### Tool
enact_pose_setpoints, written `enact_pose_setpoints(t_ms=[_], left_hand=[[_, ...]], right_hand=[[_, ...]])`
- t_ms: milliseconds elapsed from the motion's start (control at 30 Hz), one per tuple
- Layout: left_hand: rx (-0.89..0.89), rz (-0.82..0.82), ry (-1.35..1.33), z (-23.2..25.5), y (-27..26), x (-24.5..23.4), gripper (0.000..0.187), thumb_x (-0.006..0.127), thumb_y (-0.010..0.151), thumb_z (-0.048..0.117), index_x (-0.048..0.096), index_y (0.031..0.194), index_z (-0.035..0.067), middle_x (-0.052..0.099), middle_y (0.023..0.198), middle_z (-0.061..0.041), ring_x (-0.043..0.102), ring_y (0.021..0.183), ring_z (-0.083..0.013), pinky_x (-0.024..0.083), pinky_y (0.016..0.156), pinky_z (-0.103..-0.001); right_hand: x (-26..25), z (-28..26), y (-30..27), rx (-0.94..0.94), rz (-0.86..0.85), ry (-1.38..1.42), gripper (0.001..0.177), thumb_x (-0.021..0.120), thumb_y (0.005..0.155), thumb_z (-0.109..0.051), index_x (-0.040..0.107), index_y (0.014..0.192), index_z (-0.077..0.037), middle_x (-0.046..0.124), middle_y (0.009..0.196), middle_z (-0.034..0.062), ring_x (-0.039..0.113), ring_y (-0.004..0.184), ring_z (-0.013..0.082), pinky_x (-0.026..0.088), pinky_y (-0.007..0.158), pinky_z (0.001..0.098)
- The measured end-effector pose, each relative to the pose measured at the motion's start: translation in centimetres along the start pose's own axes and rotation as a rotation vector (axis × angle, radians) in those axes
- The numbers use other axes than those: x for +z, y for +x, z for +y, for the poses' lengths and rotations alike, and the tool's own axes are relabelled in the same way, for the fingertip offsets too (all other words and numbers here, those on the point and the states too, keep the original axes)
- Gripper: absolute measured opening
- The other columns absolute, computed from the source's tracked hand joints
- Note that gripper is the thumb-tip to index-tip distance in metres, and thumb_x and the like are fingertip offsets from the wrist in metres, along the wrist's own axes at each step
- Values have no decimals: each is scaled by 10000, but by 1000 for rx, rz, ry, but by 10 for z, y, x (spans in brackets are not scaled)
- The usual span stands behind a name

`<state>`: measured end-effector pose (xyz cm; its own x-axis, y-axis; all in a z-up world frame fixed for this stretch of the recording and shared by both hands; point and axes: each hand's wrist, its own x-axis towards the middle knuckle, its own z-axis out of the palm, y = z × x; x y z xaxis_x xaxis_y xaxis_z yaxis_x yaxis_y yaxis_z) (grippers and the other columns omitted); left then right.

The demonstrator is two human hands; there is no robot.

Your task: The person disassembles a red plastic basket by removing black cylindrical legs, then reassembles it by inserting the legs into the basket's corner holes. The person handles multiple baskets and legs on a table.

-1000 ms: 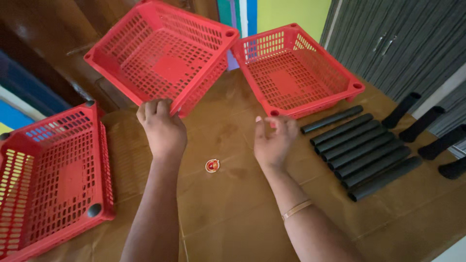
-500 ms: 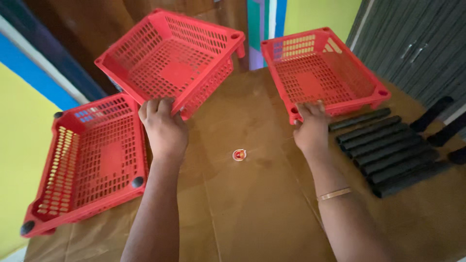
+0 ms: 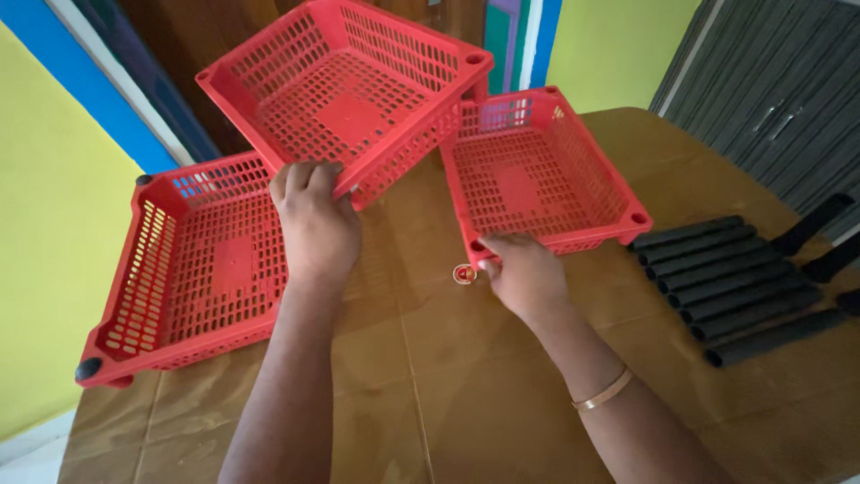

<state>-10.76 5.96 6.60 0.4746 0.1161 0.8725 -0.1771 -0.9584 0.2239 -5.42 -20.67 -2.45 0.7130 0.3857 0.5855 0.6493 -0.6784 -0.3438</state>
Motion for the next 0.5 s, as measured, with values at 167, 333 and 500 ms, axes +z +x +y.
enact_pose_setpoints(t_ms=[167,333,500], left_hand=[[-3,-25,-7,-8,-4,-1,271,652,816,-28,715,1077,2,649,1121,-197,543,1159,-433,433,1050,-522],[15,-67,-33,-30,-4,-14,313,645,775,-52,727,1067,24,669,1119,-178,558,1168,-416,440,1053,-513],[-307,-243,-119,-84,-14,-84,263,642,843,-70,736,1055,56,680,1116,-127,671,1004,-316,550,858,-442]], right_hand=[[-21,-32,-4,-47,-261,17,379,767,824,-270,738,1188,-170,734,1178,50,704,1020,279,562,821,435],[-29,-27,-8,-172,-91,46,383,788,850,-340,732,1169,-137,749,1146,49,709,1028,267,564,863,427],[-21,2,-13,-178,-89,-35,450,809,799,-412,736,1148,-138,759,1115,42,677,1047,276,489,950,464]])
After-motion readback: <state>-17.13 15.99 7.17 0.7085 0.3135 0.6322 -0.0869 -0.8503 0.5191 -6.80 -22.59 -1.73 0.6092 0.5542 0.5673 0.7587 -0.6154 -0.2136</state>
